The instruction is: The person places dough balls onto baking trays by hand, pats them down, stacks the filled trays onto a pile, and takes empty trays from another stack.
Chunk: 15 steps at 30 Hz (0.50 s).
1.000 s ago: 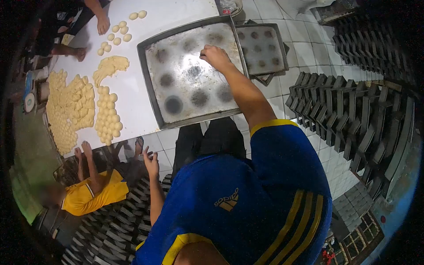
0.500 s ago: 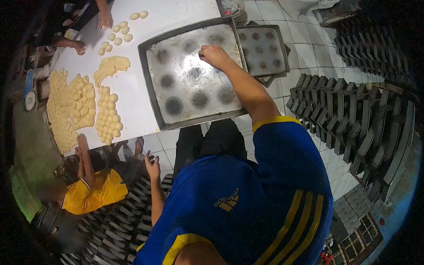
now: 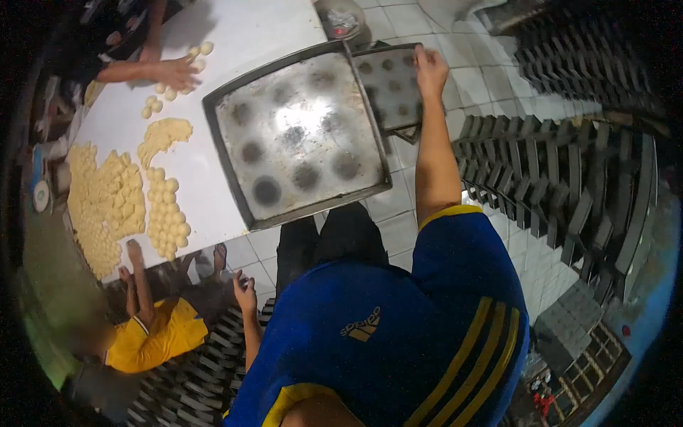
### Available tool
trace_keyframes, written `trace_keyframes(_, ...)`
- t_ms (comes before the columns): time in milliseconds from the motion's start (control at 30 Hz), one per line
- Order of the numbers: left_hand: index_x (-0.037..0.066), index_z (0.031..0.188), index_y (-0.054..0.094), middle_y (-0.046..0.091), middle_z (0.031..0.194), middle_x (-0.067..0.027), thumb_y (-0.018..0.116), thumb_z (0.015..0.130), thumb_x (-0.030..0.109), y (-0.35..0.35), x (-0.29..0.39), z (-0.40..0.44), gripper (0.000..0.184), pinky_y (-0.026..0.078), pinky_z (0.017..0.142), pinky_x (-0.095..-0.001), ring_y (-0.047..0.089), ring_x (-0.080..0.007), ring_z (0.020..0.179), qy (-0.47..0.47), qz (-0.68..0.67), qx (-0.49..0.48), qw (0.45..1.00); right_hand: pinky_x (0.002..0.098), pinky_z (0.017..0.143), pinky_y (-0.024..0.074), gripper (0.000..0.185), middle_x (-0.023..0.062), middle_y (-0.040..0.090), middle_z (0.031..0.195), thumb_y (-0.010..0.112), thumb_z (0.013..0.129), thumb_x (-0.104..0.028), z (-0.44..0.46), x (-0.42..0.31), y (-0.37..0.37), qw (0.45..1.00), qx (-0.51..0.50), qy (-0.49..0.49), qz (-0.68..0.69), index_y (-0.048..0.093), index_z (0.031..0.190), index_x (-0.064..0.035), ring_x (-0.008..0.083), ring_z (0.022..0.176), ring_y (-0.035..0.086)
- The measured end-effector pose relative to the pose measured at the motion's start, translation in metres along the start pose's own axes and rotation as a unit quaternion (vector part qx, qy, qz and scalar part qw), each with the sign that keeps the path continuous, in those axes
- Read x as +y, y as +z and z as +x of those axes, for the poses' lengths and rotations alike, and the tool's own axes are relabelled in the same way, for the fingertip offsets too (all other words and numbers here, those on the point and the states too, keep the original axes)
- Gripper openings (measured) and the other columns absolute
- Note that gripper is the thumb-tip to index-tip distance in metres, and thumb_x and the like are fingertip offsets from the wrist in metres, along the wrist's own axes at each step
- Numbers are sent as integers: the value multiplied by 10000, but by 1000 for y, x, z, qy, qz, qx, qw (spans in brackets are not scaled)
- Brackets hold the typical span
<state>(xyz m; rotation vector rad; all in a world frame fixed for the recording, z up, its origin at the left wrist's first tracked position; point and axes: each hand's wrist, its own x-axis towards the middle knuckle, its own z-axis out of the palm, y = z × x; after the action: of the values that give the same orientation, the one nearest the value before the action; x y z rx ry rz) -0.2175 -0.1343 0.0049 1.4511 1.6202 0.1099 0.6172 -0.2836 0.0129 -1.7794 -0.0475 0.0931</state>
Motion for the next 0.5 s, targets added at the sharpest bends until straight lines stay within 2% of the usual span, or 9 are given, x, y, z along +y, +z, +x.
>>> trace_keyframes(67,94,1530,602,669,1212,-131,760,983,97,-5,-17,11,569,554,855,-379,639,-203,975,-32,-7,-26,999,406,765,579,404,95,795,874,767,1006,-395,-7,127,-64,962,-11,-9,-273,802,1034,7,218,836,742)
trace_keyframes(100,94,1530,602,669,1212,-131,760,983,97,-8,-23,10,569,554,855,-379,639,-203,975,-31,1,-39,999,501,908,584,502,154,817,912,747,963,-461,-47,152,-102,914,-92,56,-391,805,1028,33,330,930,774)
trace_keyframes(133,98,1532,600,663,1187,-113,757,988,94,-9,-27,13,566,548,814,-362,626,-185,948,-19,-1,-36,999,503,889,595,435,165,804,953,736,968,-417,-76,193,-135,863,-150,128,-465,804,1058,3,325,954,765)
trace_keyframes(233,107,1540,593,650,1151,-78,751,997,87,-6,-22,23,566,525,735,-323,605,-155,913,-19,-33,-33,999,509,831,628,277,195,765,1078,701,982,-286,-178,286,-218,756,-177,437,-453,802,1147,-88,310,1027,739)
trace_keyframes(267,112,1546,589,642,1139,-62,747,1001,84,-4,-22,21,569,508,696,-301,595,-143,906,-42,-64,-27,997,511,812,639,253,205,752,1120,690,986,-242,-215,301,-237,751,-164,473,-431,801,1176,-119,305,1051,730)
trace_keyframes(333,127,1558,581,642,1140,-46,739,1001,78,-4,-20,20,581,481,654,-280,573,-123,843,-47,-74,-36,995,511,765,620,228,137,724,998,677,961,-175,-275,323,-283,787,-282,261,-483,772,1162,-125,322,1001,715)
trace_keyframes(400,124,1551,592,654,1145,-49,741,993,80,-2,0,17,579,488,655,-285,585,-125,803,-83,-42,-72,993,454,769,602,275,74,729,983,645,951,-108,-335,252,-262,836,-36,167,-521,731,1208,-155,303,986,719)
trace_keyframes(467,113,1541,604,675,1141,-64,747,985,87,1,-5,34,575,489,652,-297,595,-125,779,-55,-5,-69,996,414,863,588,265,44,748,1082,638,1000,-101,-332,239,-257,834,-51,211,-507,696,1248,-174,272,1040,731)
trace_keyframes(500,105,1537,607,683,1140,-73,753,978,91,2,-4,43,578,494,651,-304,606,-130,797,-49,-6,-63,997,423,921,583,318,72,752,1198,694,1005,-231,-319,210,-238,885,-66,340,-310,703,1317,-168,291,1118,721)
